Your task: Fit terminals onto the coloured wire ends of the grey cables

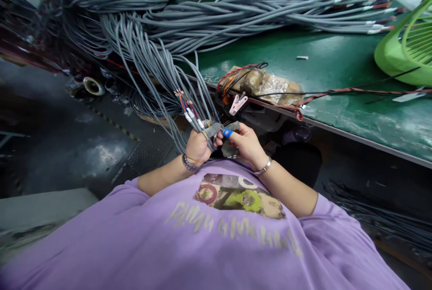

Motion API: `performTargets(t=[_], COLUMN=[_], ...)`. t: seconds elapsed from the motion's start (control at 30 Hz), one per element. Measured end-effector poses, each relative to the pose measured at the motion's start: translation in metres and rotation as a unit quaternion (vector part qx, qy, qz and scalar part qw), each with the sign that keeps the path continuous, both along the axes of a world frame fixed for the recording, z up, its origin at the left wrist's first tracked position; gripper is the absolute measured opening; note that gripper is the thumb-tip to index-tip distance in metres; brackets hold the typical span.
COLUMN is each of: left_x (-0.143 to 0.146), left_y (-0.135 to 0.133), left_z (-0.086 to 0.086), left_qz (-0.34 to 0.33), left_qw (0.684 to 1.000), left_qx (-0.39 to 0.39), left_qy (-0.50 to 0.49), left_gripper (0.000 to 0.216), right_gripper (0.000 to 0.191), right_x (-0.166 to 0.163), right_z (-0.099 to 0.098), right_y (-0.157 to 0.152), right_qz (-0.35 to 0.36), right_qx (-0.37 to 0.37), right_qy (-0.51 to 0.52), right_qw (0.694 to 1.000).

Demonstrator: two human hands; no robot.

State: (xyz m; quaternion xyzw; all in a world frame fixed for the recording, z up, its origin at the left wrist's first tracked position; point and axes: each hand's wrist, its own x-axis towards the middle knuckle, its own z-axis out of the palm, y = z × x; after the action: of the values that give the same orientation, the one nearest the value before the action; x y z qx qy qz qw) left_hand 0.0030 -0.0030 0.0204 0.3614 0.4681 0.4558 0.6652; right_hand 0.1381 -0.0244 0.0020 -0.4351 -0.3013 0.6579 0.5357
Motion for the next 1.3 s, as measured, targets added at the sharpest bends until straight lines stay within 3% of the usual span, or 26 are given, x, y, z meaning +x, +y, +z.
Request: performTargets(t=[0.4, 0.67, 0.9, 1.3], left_x=[-0.002, -0.003, -0.005, 0.0], left_y=[0.002, 0.0, -0.004, 0.002], left_z=[-0.002, -0.002, 0.001, 0.008], left_qz=[-0.01, -0.015, -0.058, -0.011], left_qw=[1.0, 0.999, 0.997, 1.0], left_qx=[-0.004, -0.009, -0.003, -0.029], left_qy=[0.0, 0.034, 0.048, -0.002], left_gripper=[0.028, 0.033, 0.032, 0.032], right_gripper=[0.035, 0.036, 0.034, 0.029], right_x=[0.011, 0.014, 0.003, 0.012], right_z=[0.0, 0.005, 0.01, 0.006], right_y=[0.003, 0.01, 0.011, 0.01], right_qz=[0.03, -0.001, -0.043, -0.033], right_qx=[0.06, 0.038, 0.03, 0.024], right_qy=[-0.079, -0.079, -0.054, -0.051], right_qw=[0.995, 0.996, 0.997, 0.998])
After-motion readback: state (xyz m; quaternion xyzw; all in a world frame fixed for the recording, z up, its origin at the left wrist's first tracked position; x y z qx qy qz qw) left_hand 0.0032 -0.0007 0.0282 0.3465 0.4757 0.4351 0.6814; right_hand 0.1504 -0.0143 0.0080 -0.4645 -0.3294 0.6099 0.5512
